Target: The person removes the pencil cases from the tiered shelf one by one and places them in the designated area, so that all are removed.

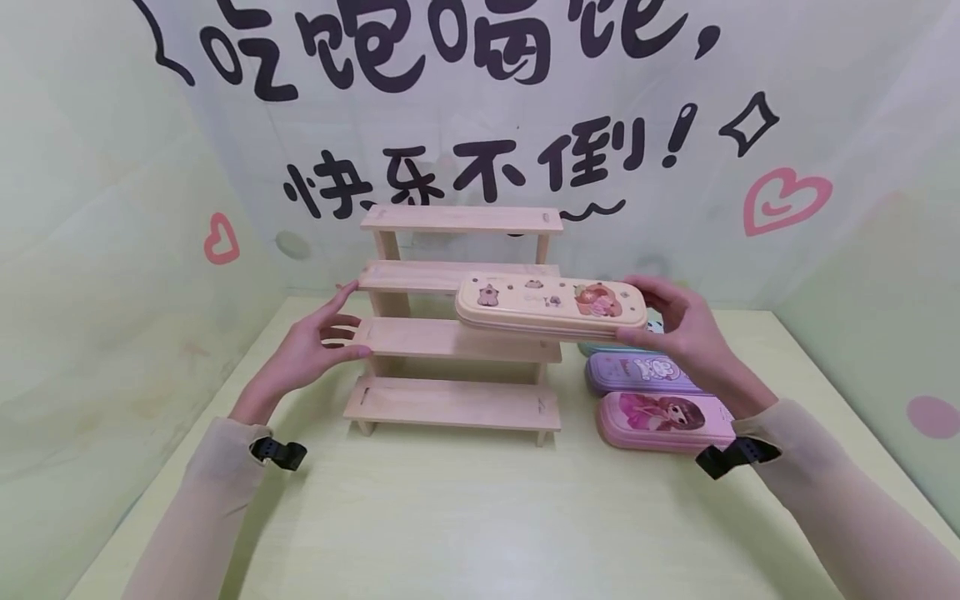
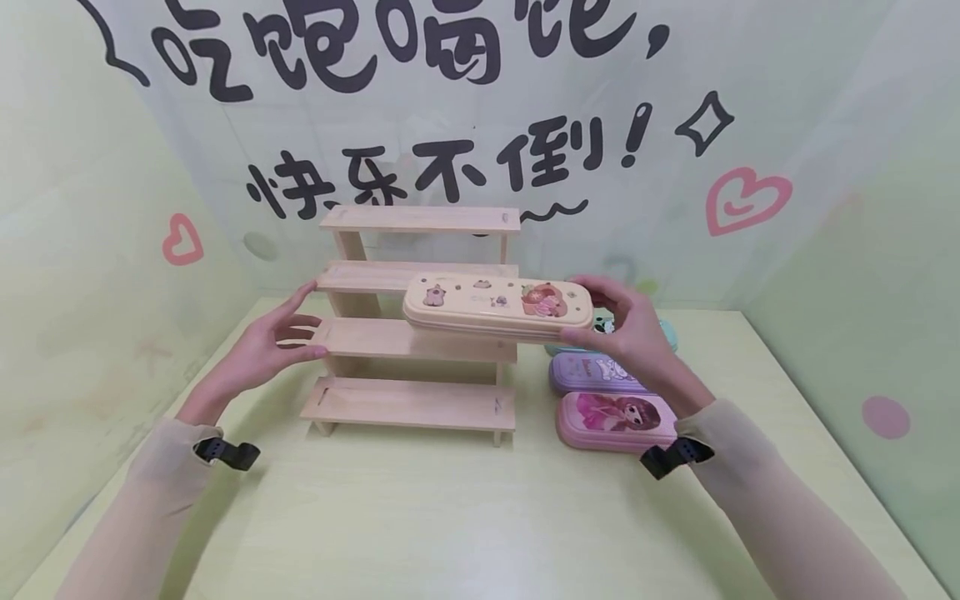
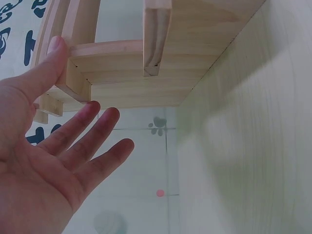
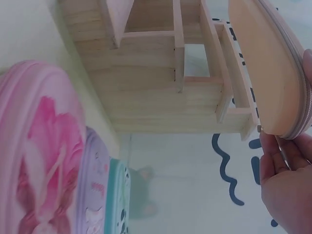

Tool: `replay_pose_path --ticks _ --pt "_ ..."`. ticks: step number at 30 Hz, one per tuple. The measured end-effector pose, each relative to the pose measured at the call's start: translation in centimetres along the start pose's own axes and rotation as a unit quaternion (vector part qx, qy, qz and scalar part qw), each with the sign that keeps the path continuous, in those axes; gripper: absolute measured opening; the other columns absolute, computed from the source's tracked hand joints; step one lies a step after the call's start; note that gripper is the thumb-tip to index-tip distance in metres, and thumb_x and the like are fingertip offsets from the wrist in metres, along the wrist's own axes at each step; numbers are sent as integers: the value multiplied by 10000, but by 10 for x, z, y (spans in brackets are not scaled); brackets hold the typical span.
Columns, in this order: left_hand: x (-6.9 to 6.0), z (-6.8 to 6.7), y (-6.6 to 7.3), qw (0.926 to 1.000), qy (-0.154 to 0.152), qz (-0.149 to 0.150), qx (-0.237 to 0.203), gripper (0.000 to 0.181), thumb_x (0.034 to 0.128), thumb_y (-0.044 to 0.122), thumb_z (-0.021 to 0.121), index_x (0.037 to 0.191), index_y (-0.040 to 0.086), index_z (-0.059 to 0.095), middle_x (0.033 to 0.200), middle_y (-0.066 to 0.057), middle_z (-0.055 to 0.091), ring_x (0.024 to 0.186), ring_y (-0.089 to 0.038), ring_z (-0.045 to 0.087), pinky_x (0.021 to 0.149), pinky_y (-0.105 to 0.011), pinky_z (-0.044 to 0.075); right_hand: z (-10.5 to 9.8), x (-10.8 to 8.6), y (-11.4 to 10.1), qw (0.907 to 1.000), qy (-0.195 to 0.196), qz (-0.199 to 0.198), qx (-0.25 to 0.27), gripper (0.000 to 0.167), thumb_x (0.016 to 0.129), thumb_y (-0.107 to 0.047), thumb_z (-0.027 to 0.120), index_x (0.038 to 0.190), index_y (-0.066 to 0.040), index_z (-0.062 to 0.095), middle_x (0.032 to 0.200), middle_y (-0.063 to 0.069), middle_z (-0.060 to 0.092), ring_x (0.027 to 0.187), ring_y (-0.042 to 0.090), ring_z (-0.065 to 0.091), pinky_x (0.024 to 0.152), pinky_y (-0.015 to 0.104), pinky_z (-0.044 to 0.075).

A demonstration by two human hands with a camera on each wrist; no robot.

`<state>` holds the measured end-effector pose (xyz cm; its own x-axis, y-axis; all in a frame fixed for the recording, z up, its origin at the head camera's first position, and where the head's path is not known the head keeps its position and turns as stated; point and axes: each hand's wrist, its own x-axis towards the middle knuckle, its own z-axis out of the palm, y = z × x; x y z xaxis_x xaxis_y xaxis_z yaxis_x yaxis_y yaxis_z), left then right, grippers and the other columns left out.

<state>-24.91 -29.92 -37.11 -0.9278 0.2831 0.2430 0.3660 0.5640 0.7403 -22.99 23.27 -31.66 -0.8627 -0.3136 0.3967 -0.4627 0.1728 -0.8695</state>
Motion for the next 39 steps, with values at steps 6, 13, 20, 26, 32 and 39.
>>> replay_pose_path --ticks 6,13,20,26,32,39 --pt "0 -1 0 10000 9 -23 12 1056 902 214 872 1680 441 196 1394 -242 617 1222 -409 648 1037 -588 527 -16 -20 9 9998 -146 -29 161 600 892 132 736 1457 1 583 1350 88 620 1214 195 569 991 189 501" --pt "-1 0 -1 10000 24 -5 29 1056 900 219 874 1679 445 197 1402 -237 613 1225 -401 648 1039 -584 528 -32 -45 17 9991 -298 -123 258 631 865 206 702 1458 44 561 1344 74 640 1216 164 579 978 177 508" --pt "1 0 -1 10000 4 6 7 1056 901 206 872 1678 446 199 1427 -228 598 1264 -397 623 1047 -606 513 -48 -74 26 9991 -362 28 238 637 868 236 668 1466 65 530 1371 58 622 1196 134 591 929 170 546" --pt "1 0 -1 10000 -14 -14 44 1057 901 222 874 1676 455 193 1425 -233 598 1251 -405 631 1043 -605 515 -61 -100 34 9986 -369 107 350 660 856 275 636 1474 84 506 1367 55 629 1176 116 623 932 165 548" --pt "1 -1 0 9999 -17 -32 131 1057 905 230 870 1680 446 184 1408 -245 608 1227 -412 646 1033 -566 536 -75 -124 40 9979 -371 158 508 680 852 303 608 1491 110 475 1390 55 631 1193 107 626 947 168 540" --pt "1 -1 0 9999 -28 -58 115 1059 904 224 870 1679 452 185 1404 -250 610 1231 -431 639 1035 -579 532 -91 -153 46 9985 -386 255 275 674 851 315 590 1486 133 455 1386 46 638 1231 81 606 968 137 504"
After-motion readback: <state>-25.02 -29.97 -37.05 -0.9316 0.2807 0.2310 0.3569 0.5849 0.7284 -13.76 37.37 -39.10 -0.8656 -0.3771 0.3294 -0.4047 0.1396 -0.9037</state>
